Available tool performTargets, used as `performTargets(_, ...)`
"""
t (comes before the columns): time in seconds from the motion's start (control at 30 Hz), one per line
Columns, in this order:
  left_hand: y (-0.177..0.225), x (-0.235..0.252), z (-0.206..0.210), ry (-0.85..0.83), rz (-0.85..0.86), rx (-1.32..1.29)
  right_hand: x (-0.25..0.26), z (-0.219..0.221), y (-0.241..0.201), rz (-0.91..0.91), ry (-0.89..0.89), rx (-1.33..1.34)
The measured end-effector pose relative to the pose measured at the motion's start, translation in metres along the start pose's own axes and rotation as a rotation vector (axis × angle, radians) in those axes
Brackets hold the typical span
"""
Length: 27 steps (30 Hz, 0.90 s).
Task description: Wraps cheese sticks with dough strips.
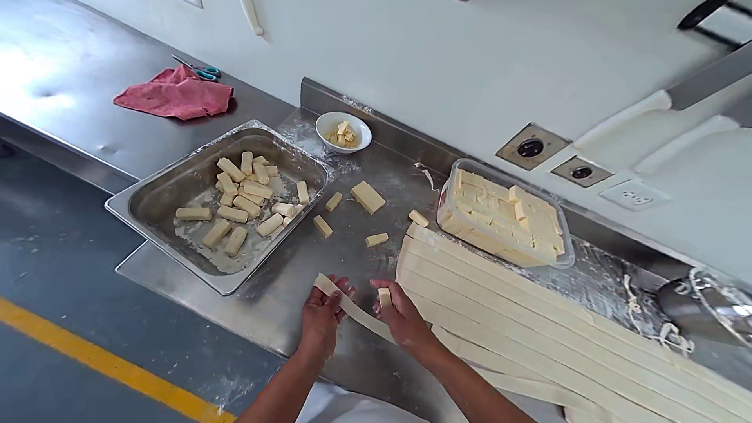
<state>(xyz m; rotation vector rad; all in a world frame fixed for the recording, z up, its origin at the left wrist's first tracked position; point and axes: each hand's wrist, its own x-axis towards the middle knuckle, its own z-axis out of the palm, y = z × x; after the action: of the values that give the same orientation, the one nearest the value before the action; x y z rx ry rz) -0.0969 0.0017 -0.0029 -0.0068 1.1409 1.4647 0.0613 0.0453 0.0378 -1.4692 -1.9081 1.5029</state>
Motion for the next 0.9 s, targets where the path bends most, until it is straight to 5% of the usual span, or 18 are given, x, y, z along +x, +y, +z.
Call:
performTargets(0.3,0.015,0.023,-0.005,0.093,0.097,0.209,0.019,0.051,0.005,-0.232,0.180,-0.132)
performTargets(0.47,0.026,0.033,-0.006,0.152,0.198,0.303,0.037,0.055,0.006,-0.173,0.098,-0.252)
performTargets(0.6,0.043,0.036,-0.007,0.147,0.434,0.361,0.040,0.058,0.004,-0.119,0.074,-0.234)
performTargets(0.77,-0.010,0.020,-0.026,-0.268,0.856,1.026,0.041,0.058,0.016,-0.113,0.120,-0.169)
performTargets(0.9,-0.031,0.025,-0.031,-0.278,1.052,1.378,0.023,0.035,0.032,-0.160,0.154,-0.192)
